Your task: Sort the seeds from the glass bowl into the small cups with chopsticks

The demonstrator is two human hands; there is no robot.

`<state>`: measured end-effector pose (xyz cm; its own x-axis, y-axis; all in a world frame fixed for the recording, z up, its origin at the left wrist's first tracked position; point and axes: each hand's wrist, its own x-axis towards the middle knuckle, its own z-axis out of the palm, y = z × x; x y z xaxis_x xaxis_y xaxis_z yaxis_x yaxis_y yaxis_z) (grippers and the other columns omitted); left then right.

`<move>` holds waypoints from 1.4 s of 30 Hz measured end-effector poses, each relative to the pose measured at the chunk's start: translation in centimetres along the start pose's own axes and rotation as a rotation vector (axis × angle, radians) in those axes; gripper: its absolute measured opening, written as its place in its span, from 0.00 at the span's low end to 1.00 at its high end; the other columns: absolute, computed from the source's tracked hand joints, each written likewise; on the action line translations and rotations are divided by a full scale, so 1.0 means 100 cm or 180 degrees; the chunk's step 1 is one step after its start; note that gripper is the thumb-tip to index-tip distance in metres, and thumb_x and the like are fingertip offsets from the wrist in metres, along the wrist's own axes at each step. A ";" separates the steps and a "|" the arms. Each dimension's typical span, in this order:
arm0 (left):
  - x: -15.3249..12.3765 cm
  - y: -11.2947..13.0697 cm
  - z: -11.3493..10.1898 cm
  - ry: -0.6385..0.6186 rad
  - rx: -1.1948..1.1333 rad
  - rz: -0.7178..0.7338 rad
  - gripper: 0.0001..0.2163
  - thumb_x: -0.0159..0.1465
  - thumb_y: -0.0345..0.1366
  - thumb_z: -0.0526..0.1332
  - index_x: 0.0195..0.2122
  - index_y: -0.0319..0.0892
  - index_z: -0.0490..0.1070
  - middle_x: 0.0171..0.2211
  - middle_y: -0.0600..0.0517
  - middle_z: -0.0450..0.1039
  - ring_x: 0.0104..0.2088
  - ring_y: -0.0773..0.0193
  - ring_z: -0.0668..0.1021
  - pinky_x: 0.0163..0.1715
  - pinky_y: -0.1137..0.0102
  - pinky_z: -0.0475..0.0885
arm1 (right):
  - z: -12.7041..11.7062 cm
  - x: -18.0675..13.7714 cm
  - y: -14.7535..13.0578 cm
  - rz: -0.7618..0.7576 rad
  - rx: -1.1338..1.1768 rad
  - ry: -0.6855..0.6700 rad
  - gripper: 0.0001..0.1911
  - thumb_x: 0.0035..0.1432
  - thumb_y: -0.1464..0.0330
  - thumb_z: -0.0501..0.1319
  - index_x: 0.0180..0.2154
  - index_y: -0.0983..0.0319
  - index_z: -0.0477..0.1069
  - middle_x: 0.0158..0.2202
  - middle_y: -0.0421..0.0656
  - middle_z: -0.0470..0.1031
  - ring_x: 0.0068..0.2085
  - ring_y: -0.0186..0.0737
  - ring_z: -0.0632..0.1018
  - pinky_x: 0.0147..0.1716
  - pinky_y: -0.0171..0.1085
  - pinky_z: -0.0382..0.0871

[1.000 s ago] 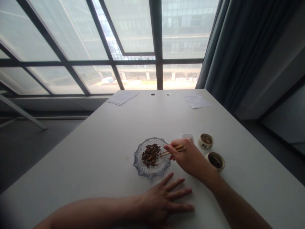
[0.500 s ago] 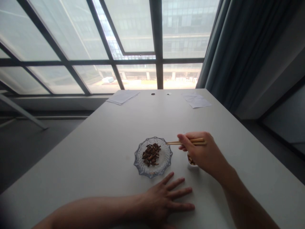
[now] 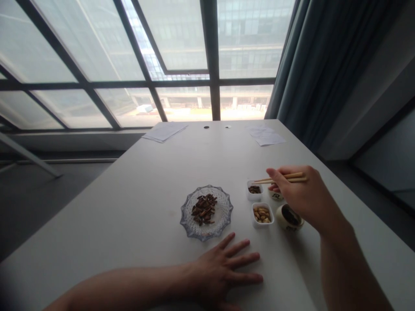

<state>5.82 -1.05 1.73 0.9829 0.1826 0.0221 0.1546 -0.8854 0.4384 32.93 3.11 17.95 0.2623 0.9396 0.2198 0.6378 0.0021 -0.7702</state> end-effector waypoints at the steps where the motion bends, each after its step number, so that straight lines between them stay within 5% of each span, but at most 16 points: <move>1: 0.000 0.000 0.000 0.0002 0.0007 0.0001 0.34 0.71 0.54 0.57 0.76 0.54 0.50 0.78 0.51 0.43 0.78 0.43 0.45 0.73 0.36 0.40 | 0.000 -0.002 -0.001 -0.0060 -0.0013 0.0039 0.20 0.61 0.49 0.69 0.34 0.59 0.84 0.28 0.44 0.85 0.31 0.48 0.87 0.26 0.36 0.76; 4: 0.000 0.000 0.000 0.0034 0.0054 0.0014 0.34 0.71 0.54 0.57 0.76 0.54 0.51 0.78 0.51 0.44 0.78 0.43 0.45 0.73 0.35 0.41 | 0.006 -0.008 -0.007 -0.0237 0.0167 -0.0104 0.21 0.64 0.48 0.67 0.34 0.59 0.85 0.28 0.44 0.85 0.30 0.46 0.86 0.27 0.36 0.76; 12: 0.000 -0.001 0.004 0.0095 0.0191 0.0048 0.34 0.71 0.53 0.57 0.76 0.54 0.51 0.78 0.51 0.43 0.78 0.42 0.47 0.73 0.35 0.44 | 0.053 -0.015 -0.020 -0.0909 0.0471 -0.1626 0.20 0.69 0.55 0.63 0.33 0.61 0.82 0.29 0.45 0.84 0.30 0.41 0.83 0.30 0.35 0.73; 20: 0.002 -0.003 0.007 0.0135 0.0345 0.0046 0.34 0.71 0.53 0.58 0.76 0.55 0.52 0.78 0.51 0.45 0.77 0.41 0.49 0.72 0.35 0.48 | 0.085 -0.018 -0.012 -0.0898 0.0434 -0.1919 0.21 0.70 0.55 0.62 0.32 0.63 0.81 0.27 0.45 0.83 0.29 0.40 0.81 0.30 0.35 0.70; 27: 0.001 -0.003 0.006 0.0163 0.0359 0.0075 0.33 0.72 0.53 0.57 0.76 0.54 0.51 0.78 0.51 0.44 0.77 0.41 0.49 0.72 0.36 0.48 | 0.084 -0.020 -0.014 -0.0869 0.0476 -0.1717 0.24 0.70 0.54 0.62 0.27 0.63 0.79 0.26 0.45 0.82 0.28 0.41 0.83 0.28 0.35 0.71; 32: 0.000 -0.003 0.006 0.0165 0.0373 0.0086 0.34 0.72 0.53 0.57 0.76 0.55 0.51 0.78 0.51 0.44 0.77 0.41 0.48 0.72 0.35 0.47 | 0.050 -0.016 -0.013 -0.0448 0.0770 -0.1211 0.22 0.66 0.50 0.66 0.33 0.62 0.83 0.31 0.47 0.86 0.33 0.47 0.86 0.31 0.37 0.78; 37: 0.000 -0.003 0.004 0.0088 0.0268 0.0057 0.33 0.72 0.53 0.57 0.76 0.55 0.51 0.78 0.52 0.44 0.77 0.43 0.47 0.72 0.35 0.45 | 0.006 -0.005 -0.006 -0.0083 0.0400 -0.0021 0.22 0.63 0.48 0.68 0.34 0.61 0.85 0.31 0.50 0.86 0.32 0.53 0.87 0.29 0.41 0.81; 42: 0.000 -0.001 0.000 0.0025 0.0263 0.0022 0.33 0.71 0.50 0.58 0.76 0.55 0.51 0.78 0.51 0.45 0.77 0.42 0.47 0.73 0.36 0.44 | -0.009 0.004 0.003 -0.0048 0.0167 -0.0052 0.22 0.64 0.49 0.67 0.34 0.61 0.84 0.31 0.54 0.85 0.32 0.58 0.87 0.28 0.44 0.81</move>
<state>5.82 -0.97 1.66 0.9832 0.1795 0.0322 0.1559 -0.9188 0.3626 33.93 3.15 18.34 0.2409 0.9448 0.2222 0.6026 0.0339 -0.7973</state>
